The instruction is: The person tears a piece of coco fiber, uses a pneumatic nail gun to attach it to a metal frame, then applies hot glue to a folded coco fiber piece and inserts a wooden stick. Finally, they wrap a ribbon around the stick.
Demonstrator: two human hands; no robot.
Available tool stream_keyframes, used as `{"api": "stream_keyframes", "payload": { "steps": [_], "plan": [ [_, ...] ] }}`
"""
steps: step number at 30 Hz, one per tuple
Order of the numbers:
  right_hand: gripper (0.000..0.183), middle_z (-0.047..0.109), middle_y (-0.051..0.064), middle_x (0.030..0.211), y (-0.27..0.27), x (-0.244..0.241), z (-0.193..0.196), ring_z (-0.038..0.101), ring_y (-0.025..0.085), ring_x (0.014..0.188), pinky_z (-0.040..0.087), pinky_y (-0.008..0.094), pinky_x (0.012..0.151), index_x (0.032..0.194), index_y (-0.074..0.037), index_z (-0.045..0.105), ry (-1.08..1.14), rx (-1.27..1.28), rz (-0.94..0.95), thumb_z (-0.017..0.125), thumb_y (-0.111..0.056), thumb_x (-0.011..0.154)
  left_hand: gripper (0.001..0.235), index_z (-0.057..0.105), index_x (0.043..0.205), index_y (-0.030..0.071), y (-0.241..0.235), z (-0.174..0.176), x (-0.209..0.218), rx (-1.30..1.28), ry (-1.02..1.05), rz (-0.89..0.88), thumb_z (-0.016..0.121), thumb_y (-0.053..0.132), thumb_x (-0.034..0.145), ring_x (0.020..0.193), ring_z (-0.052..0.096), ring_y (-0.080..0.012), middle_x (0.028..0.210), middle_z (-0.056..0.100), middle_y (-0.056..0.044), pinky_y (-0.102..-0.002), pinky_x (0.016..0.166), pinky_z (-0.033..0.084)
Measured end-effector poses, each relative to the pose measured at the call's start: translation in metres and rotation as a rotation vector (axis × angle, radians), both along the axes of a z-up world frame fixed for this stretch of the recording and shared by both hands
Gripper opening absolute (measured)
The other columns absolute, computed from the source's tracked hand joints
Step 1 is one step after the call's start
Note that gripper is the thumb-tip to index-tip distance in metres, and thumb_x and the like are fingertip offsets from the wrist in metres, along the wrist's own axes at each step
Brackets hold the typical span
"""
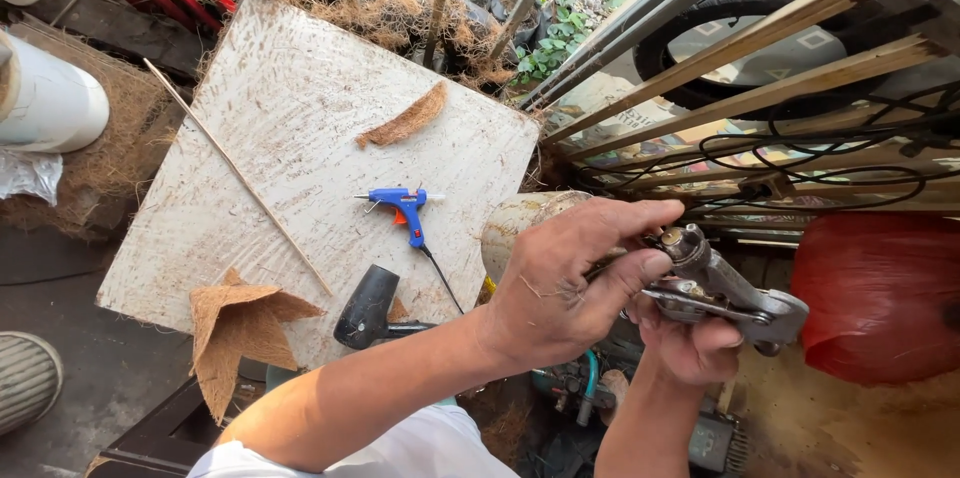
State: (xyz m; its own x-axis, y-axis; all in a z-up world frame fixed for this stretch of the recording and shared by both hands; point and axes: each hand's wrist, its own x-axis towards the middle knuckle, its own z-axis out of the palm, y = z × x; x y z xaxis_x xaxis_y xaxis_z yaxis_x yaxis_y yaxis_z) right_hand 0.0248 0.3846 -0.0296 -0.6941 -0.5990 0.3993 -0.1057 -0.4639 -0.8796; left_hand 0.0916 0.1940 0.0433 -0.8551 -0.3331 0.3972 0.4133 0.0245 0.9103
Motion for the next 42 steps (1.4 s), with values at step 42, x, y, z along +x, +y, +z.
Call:
{"api": "stream_keyframes", "payload": {
  "steps": [42],
  "plan": [
    [0.064, 0.068, 0.019, 0.117, 0.026, -0.002, -0.037, 0.052, 0.015, 0.056, 0.043, 0.032, 0.059, 0.12, 0.007, 0.06, -0.19, 0.103, 0.002, 0.066, -0.054, 0.101, 0.018, 0.047, 0.101, 0.008, -0.051, 0.003, -0.006, 0.228, -0.118, -0.127, 0.06, 0.001, 0.091, 0.079, 0.062, -0.016, 0.091, 0.061, -0.008, -0.024, 0.072, 0.059]
  ]
}}
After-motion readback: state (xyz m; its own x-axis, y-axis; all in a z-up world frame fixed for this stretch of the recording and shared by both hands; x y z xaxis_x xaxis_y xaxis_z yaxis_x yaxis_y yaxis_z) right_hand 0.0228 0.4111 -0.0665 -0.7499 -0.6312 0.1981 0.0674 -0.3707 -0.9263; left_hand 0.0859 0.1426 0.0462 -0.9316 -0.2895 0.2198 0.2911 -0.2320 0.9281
